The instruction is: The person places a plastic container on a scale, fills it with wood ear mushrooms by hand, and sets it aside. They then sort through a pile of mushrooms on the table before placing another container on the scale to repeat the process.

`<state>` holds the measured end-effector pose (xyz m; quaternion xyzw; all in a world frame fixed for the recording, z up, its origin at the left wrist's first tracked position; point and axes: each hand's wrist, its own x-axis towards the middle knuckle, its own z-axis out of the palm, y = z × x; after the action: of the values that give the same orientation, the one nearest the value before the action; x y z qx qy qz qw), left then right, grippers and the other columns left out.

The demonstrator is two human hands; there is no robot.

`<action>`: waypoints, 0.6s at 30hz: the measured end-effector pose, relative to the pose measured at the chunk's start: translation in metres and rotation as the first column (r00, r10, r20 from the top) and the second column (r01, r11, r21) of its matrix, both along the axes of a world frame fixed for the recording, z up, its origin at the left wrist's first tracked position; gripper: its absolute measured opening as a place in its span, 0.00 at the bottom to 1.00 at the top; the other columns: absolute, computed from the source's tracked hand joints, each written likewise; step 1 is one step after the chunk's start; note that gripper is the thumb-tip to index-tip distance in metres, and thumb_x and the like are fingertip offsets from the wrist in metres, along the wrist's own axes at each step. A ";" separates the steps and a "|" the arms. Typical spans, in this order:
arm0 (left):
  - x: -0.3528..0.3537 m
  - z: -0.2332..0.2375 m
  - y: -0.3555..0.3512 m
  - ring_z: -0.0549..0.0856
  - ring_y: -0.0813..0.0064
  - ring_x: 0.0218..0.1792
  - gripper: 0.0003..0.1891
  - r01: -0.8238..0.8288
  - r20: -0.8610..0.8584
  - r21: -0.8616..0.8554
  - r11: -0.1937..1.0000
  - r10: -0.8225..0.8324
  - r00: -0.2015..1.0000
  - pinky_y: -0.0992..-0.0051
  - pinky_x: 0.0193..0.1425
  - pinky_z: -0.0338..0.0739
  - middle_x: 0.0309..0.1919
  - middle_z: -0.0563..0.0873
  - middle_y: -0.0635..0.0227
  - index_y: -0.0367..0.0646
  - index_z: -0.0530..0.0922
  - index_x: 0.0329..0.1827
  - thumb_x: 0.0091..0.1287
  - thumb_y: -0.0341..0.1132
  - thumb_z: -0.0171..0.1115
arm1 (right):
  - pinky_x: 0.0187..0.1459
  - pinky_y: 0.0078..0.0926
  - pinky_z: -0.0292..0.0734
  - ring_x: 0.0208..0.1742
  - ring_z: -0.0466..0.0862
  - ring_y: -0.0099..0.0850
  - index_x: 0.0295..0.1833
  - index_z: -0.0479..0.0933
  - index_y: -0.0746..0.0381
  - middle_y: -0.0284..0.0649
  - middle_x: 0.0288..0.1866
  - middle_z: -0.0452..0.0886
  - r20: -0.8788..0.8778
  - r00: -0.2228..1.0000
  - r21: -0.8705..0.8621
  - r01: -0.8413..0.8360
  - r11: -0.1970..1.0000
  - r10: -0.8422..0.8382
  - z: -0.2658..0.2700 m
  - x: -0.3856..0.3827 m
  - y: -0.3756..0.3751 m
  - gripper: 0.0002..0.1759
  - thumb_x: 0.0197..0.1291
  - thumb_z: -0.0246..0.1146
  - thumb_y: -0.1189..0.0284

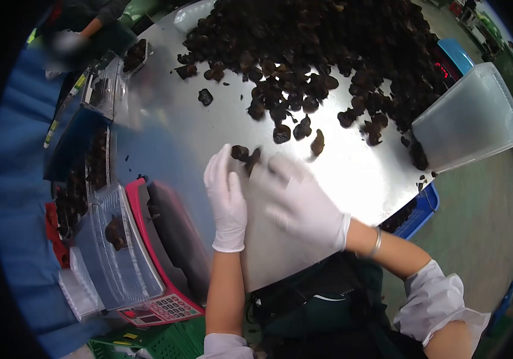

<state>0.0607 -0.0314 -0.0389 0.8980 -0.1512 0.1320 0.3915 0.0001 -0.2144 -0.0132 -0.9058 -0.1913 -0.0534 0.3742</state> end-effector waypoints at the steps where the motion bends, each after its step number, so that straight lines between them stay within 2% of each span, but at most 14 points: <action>1: 0.000 0.002 0.001 0.73 0.57 0.71 0.21 -0.065 -0.093 -0.259 0.964 0.042 0.995 0.61 0.77 0.64 0.69 0.77 0.54 0.39 0.73 0.72 0.78 0.34 0.49 | 0.74 0.56 0.62 0.77 0.64 0.58 0.73 0.70 0.58 0.56 0.78 0.63 0.089 0.986 -0.125 -0.131 0.983 0.143 0.006 -0.011 0.009 0.31 0.65 0.65 0.63; 3: 0.000 0.008 0.002 0.75 0.59 0.69 0.21 -0.096 -0.101 -0.311 0.945 0.067 0.993 0.62 0.76 0.65 0.67 0.78 0.54 0.36 0.74 0.70 0.82 0.37 0.45 | 0.71 0.52 0.66 0.73 0.70 0.55 0.67 0.75 0.59 0.55 0.73 0.70 0.116 0.978 -0.047 -0.172 0.984 0.176 0.023 -0.018 0.012 0.24 0.66 0.63 0.67; 5: -0.002 0.010 0.000 0.76 0.60 0.69 0.21 -0.122 -0.102 -0.338 0.933 0.092 0.990 0.62 0.76 0.65 0.66 0.80 0.55 0.36 0.76 0.69 0.82 0.38 0.44 | 0.67 0.49 0.70 0.68 0.74 0.52 0.61 0.78 0.62 0.53 0.66 0.76 0.114 0.993 0.157 -0.037 0.987 0.020 0.030 0.009 -0.010 0.19 0.65 0.61 0.72; 6: -0.003 0.011 -0.002 0.76 0.60 0.68 0.21 -0.118 -0.090 -0.345 0.931 0.092 0.992 0.63 0.76 0.66 0.65 0.80 0.55 0.35 0.77 0.67 0.82 0.38 0.44 | 0.63 0.44 0.73 0.63 0.77 0.50 0.57 0.80 0.63 0.52 0.60 0.80 0.257 0.939 0.200 0.180 0.963 -0.228 0.004 0.023 -0.023 0.18 0.62 0.59 0.76; 7: -0.005 0.011 -0.001 0.76 0.60 0.68 0.21 -0.123 -0.096 -0.346 0.930 0.095 0.991 0.63 0.76 0.66 0.65 0.80 0.55 0.35 0.77 0.67 0.82 0.38 0.44 | 0.67 0.45 0.69 0.65 0.75 0.52 0.61 0.78 0.62 0.53 0.63 0.78 0.149 0.945 0.072 0.283 0.956 -0.291 0.006 0.042 -0.044 0.20 0.62 0.60 0.73; 8: -0.005 0.012 -0.001 0.77 0.61 0.68 0.20 -0.114 -0.074 -0.363 0.925 0.094 0.993 0.64 0.75 0.66 0.64 0.81 0.56 0.35 0.78 0.66 0.82 0.38 0.44 | 0.70 0.50 0.62 0.69 0.70 0.55 0.65 0.76 0.60 0.53 0.67 0.75 0.304 0.838 -0.044 0.488 0.872 -0.454 0.004 0.048 -0.047 0.23 0.65 0.61 0.67; 9: -0.003 0.012 -0.001 0.77 0.62 0.67 0.20 -0.105 -0.050 -0.380 0.919 0.093 0.994 0.64 0.75 0.66 0.64 0.81 0.57 0.35 0.79 0.65 0.83 0.38 0.44 | 0.73 0.59 0.53 0.73 0.65 0.57 0.67 0.74 0.58 0.51 0.71 0.72 0.298 0.826 -0.104 0.527 0.844 -0.479 -0.013 0.054 -0.057 0.26 0.66 0.61 0.63; 11: -0.003 0.013 0.005 0.78 0.63 0.67 0.20 -0.107 -0.043 -0.417 0.902 0.098 0.994 0.65 0.75 0.66 0.63 0.82 0.58 0.35 0.79 0.64 0.82 0.38 0.45 | 0.76 0.62 0.49 0.75 0.64 0.56 0.67 0.75 0.56 0.47 0.72 0.71 0.192 0.911 -0.311 0.410 0.857 -0.366 -0.020 0.041 -0.062 0.24 0.66 0.61 0.63; 13: -0.001 0.012 0.009 0.78 0.65 0.66 0.19 -0.117 -0.044 -0.457 0.882 0.109 0.993 0.66 0.75 0.66 0.62 0.82 0.59 0.35 0.80 0.63 0.82 0.38 0.45 | 0.77 0.64 0.45 0.77 0.63 0.53 0.65 0.76 0.55 0.46 0.72 0.72 0.028 0.969 -0.244 0.245 0.938 -0.246 -0.006 0.009 -0.042 0.23 0.66 0.61 0.63; 14: -0.002 0.012 0.012 0.78 0.66 0.66 0.19 -0.159 -0.074 -0.504 0.849 0.141 0.987 0.66 0.75 0.66 0.62 0.83 0.60 0.35 0.80 0.62 0.82 0.37 0.46 | 0.78 0.63 0.44 0.77 0.65 0.48 0.64 0.76 0.54 0.46 0.70 0.73 0.022 0.985 -0.182 0.175 0.968 -0.174 0.002 -0.004 -0.038 0.21 0.66 0.61 0.63; 15: -0.002 0.013 0.014 0.78 0.67 0.66 0.19 -0.199 -0.104 -0.548 0.813 0.170 0.980 0.67 0.75 0.66 0.62 0.83 0.61 0.35 0.81 0.62 0.82 0.37 0.47 | 0.76 0.54 0.55 0.72 0.71 0.45 0.60 0.77 0.57 0.46 0.67 0.76 0.061 0.979 -0.121 0.202 0.972 -0.196 0.013 -0.012 -0.034 0.18 0.66 0.60 0.67; 17: 0.000 0.015 0.017 0.78 0.68 0.67 0.18 -0.234 -0.143 -0.571 0.787 0.186 0.972 0.67 0.75 0.66 0.62 0.83 0.60 0.35 0.81 0.62 0.81 0.37 0.48 | 0.70 0.42 0.67 0.65 0.76 0.45 0.58 0.79 0.60 0.46 0.62 0.79 0.045 0.966 0.150 0.245 0.958 -0.255 0.012 -0.007 -0.050 0.15 0.66 0.59 0.74; 18: 0.001 0.015 0.018 0.78 0.68 0.67 0.18 -0.247 -0.152 -0.580 0.776 0.195 0.969 0.68 0.75 0.66 0.62 0.83 0.60 0.35 0.81 0.62 0.81 0.37 0.48 | 0.64 0.36 0.72 0.61 0.79 0.44 0.56 0.79 0.63 0.47 0.58 0.81 0.240 0.919 0.003 0.322 0.947 -0.313 -0.024 -0.005 -0.066 0.14 0.65 0.58 0.79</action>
<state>0.0615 -0.0132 -0.0240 0.7459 0.0206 0.1803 0.6408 -0.0050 -0.2805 -0.0376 -0.9186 -0.0863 -0.2177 0.3184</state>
